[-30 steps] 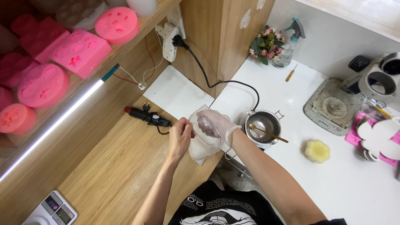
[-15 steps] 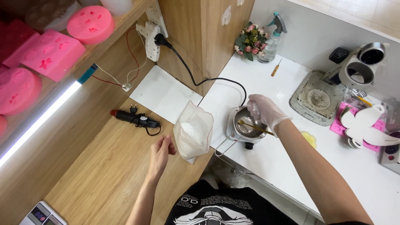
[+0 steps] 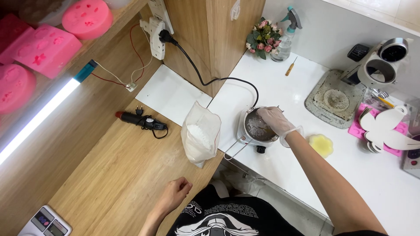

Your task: Melting wax flakes in a small pot on a hot plate.

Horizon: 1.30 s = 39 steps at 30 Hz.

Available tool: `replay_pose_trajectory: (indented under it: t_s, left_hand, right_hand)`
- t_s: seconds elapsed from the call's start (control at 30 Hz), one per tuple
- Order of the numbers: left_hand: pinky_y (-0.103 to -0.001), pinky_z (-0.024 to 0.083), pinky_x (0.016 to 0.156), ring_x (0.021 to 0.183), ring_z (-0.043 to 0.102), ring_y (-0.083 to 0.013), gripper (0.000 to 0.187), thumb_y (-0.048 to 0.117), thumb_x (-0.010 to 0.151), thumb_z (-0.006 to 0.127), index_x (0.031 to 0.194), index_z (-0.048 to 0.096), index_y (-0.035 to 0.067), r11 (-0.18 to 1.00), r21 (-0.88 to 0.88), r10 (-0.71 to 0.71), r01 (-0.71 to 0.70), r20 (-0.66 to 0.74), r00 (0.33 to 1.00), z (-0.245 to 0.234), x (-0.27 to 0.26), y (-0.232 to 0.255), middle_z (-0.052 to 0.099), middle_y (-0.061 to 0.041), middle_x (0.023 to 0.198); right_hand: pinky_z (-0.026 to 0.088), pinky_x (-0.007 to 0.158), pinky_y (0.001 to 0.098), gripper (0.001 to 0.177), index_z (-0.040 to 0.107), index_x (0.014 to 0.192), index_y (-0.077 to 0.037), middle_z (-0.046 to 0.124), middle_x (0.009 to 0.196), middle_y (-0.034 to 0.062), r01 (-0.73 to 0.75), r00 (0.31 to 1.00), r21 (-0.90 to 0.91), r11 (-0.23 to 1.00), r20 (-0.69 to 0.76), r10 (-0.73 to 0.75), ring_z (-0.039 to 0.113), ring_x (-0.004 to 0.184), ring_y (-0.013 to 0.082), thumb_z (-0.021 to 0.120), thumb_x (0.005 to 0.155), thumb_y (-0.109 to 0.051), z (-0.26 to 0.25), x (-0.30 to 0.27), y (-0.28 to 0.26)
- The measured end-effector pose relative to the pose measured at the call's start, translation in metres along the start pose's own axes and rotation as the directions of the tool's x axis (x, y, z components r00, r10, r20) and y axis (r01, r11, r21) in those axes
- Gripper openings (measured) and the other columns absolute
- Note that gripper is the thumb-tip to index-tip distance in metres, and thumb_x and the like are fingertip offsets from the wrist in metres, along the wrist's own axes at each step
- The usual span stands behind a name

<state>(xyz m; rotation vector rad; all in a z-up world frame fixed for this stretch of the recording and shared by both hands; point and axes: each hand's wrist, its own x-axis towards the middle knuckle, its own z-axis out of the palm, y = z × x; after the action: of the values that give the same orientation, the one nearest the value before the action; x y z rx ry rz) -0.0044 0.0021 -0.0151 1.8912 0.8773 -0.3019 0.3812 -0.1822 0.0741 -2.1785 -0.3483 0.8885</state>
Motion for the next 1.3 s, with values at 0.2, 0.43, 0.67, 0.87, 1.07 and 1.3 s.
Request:
replay_pose_trajectory:
  t_s: [0.2, 0.43, 0.67, 0.87, 1.07, 1.3]
  left_hand:
    - [-0.051, 0.043, 0.108, 0.137, 0.044, -0.0407, 0.084, 0.045, 0.082, 0.078, 0.15, 0.041, 0.01, 0.922, 0.33, -0.162, 0.203, -0.147, 0.976, 0.011, 0.044, -0.056, 0.049, -0.021, 0.148]
    - [-0.067, 0.007, 0.121, 0.157, -0.011, -0.046, 0.139, 0.069, 0.075, 0.078, 0.164, -0.014, 0.014, 0.741, 0.548, -0.494, 0.387, 0.055, 0.868, 0.021, 0.076, -0.077, -0.021, -0.022, 0.169]
    - [-0.064, 0.009, 0.124, 0.157, -0.007, -0.0481, 0.137, 0.072, 0.077, 0.074, 0.164, -0.013, 0.012, 0.72, 0.579, -0.543, 0.383, 0.124, 0.831, 0.015, 0.092, -0.078, -0.018, -0.026, 0.169]
    - [-0.065, 0.009, 0.122, 0.154, -0.016, -0.0512, 0.14, 0.067, 0.079, 0.078, 0.162, -0.022, 0.012, 0.676, 0.621, -0.544, 0.395, 0.059, 0.837, 0.033, 0.088, -0.085, -0.028, -0.027, 0.166]
    - [-0.066, 0.006, 0.122, 0.154, -0.022, -0.0499, 0.147, 0.065, 0.075, 0.082, 0.16, -0.025, 0.012, 0.706, 0.566, -0.547, 0.425, 0.055, 0.835, 0.031, 0.078, -0.072, -0.033, -0.026, 0.165]
    - [-0.064, 0.006, 0.123, 0.155, -0.02, -0.048, 0.152, 0.07, 0.07, 0.082, 0.161, -0.026, 0.014, 0.68, 0.59, -0.59, 0.435, 0.088, 0.803, 0.026, 0.084, -0.066, -0.032, -0.024, 0.166]
  right_hand:
    - [0.049, 0.087, 0.0368, 0.054, 0.07, 0.112, 0.004, 0.069, 0.094, 0.0155, 0.055, 0.998, -0.053, 0.997, -0.013, -0.056, 0.063, 0.089, 0.0242, 0.04, 0.097, -0.038, -0.006, 0.006, 0.016]
    - [0.056, 0.081, 0.0315, 0.023, 0.075, 0.108, 0.0, 0.074, 0.098, 0.0092, -0.028, 0.998, 0.268, 0.963, -0.052, 0.044, 0.066, 0.086, 0.0165, 0.064, 0.091, -0.009, -0.006, 0.027, 0.042]
    - [0.058, 0.067, 0.029, 0.009, 0.078, 0.088, 0.003, 0.074, 0.076, 0.0104, 0.056, 0.98, 0.164, 0.985, -0.196, -0.023, 0.068, 0.067, 0.0145, 0.072, 0.086, -0.003, -0.008, -0.002, 0.016]
    - [0.056, 0.066, 0.0311, 0.025, 0.077, 0.093, 0.003, 0.073, 0.078, 0.0116, -0.029, 0.979, 0.151, 0.988, -0.195, 0.059, 0.065, 0.067, 0.0169, 0.066, 0.097, -0.019, -0.005, -0.008, 0.004]
    - [0.055, 0.08, 0.0274, 0.024, 0.076, 0.109, -0.001, 0.077, 0.09, 0.008, 0.344, 0.906, 0.036, 0.938, -0.276, -0.321, 0.069, 0.083, 0.0138, 0.063, 0.093, -0.013, 0.009, -0.017, -0.01]
    - [0.051, 0.089, 0.0307, 0.028, 0.076, 0.112, 0.01, 0.072, 0.1, 0.0093, 0.026, 0.851, 0.752, 0.659, 0.329, -0.409, 0.064, 0.092, 0.0152, 0.067, 0.105, -0.016, 0.123, -0.02, -0.073]
